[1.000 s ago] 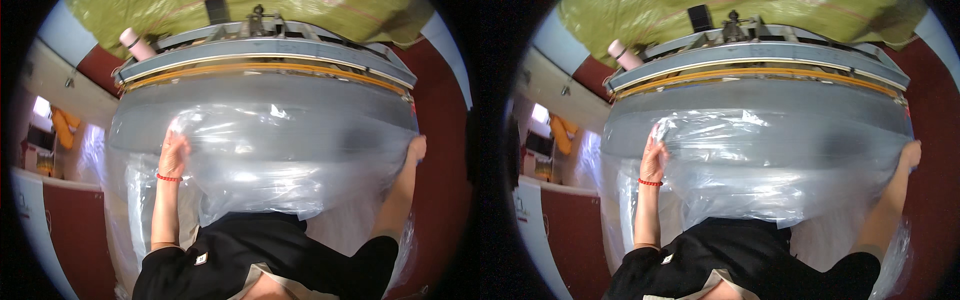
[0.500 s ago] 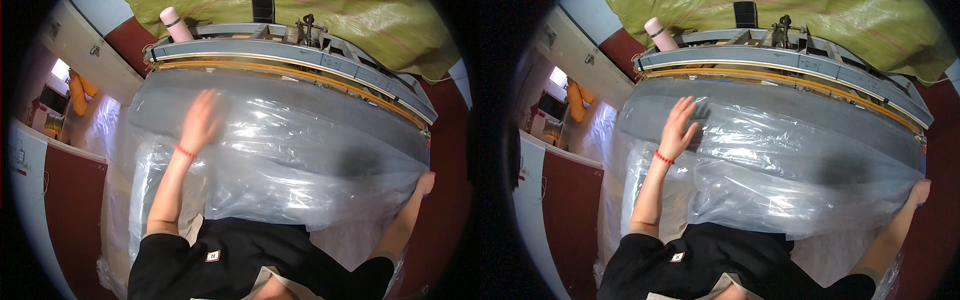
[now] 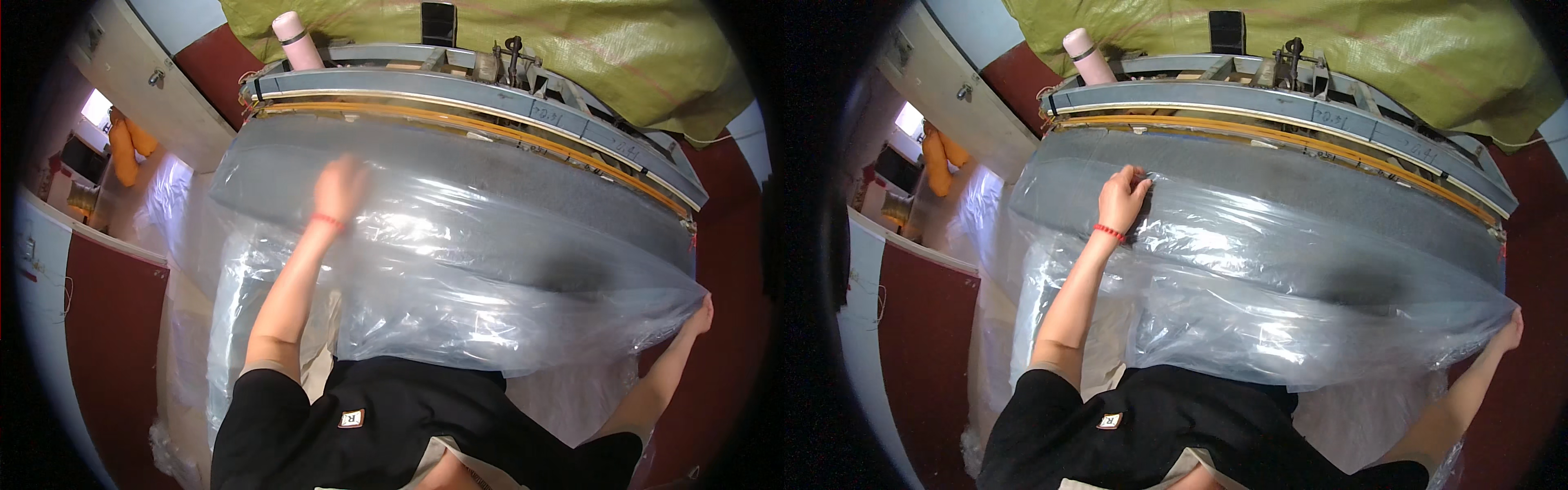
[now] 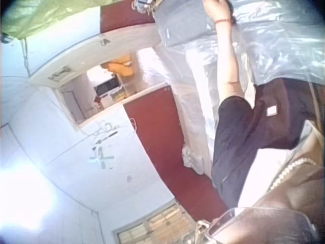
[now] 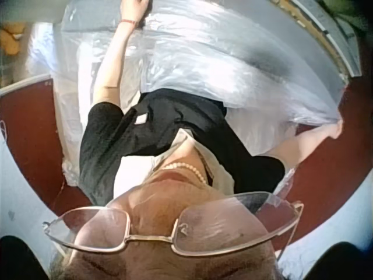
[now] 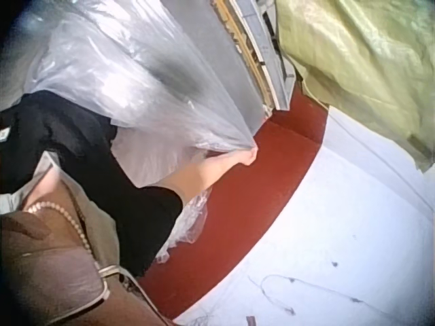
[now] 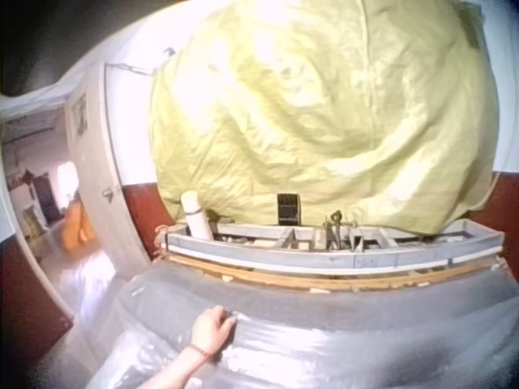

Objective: Using a heat sealing machine to seal large plastic bags.

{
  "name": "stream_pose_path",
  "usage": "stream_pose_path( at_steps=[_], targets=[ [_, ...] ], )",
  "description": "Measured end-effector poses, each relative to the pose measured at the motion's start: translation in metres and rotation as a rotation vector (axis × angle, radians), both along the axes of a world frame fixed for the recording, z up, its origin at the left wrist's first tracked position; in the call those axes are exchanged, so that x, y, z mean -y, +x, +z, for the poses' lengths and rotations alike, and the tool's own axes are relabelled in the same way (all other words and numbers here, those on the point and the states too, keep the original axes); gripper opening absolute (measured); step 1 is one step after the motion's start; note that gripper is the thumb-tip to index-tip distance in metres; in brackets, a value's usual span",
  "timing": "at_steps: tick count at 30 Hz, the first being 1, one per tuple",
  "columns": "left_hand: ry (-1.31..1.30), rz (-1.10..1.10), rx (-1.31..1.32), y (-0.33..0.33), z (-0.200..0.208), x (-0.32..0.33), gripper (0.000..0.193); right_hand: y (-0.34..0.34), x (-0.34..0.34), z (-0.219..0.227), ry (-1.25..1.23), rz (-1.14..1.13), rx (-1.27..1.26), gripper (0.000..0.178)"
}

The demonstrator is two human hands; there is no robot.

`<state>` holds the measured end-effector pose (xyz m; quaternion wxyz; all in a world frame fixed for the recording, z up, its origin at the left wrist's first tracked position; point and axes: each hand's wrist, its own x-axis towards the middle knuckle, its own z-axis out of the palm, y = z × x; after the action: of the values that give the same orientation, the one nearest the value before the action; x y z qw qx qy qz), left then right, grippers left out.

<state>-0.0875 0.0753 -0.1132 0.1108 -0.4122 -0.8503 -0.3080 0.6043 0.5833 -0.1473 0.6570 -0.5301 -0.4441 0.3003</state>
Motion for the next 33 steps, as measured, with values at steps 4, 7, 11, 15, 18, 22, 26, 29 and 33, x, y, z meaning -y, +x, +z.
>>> stream_pose_path(
  at_steps=[4,7,11,15,18,22,26,29,33],
  targets=[
    [-0.009,0.225,0.003,-0.011,0.000,-0.005,0.022,0.010,0.036,0.043,-0.011,0.032,-0.069,0.033],
    [-0.064,0.198,0.118,-0.019,0.002,-0.003,0.016,0.032,0.032,0.051,0.002,0.102,-0.052,0.034],
    [-0.008,0.023,-0.063,-0.032,-0.002,-0.001,0.011,0.041,0.010,0.059,-0.154,0.208,0.005,0.031],
    [0.422,0.142,0.157,-0.047,0.008,-0.015,0.013,0.003,-0.023,0.065,-0.291,0.105,-0.188,0.025],
    [0.660,0.231,0.342,-0.131,-0.018,0.010,0.012,-0.131,0.005,0.070,-0.024,-0.263,1.021,0.030],
    [0.634,0.364,0.166,-0.207,-0.052,-0.003,0.016,-0.184,-0.045,-0.016,0.441,-0.086,0.670,0.020],
    [0.732,0.279,0.351,-0.224,-0.043,-0.019,0.018,-0.238,-0.041,-0.006,0.138,0.098,0.312,0.014],
    [0.703,0.225,0.369,-0.225,-0.042,-0.033,0.025,-0.239,-0.044,-0.002,0.115,0.027,0.322,0.015],
    [0.775,0.181,0.416,-0.235,-0.047,-0.021,0.024,-0.245,-0.047,-0.003,0.210,-0.128,0.429,0.016]
  ],
)
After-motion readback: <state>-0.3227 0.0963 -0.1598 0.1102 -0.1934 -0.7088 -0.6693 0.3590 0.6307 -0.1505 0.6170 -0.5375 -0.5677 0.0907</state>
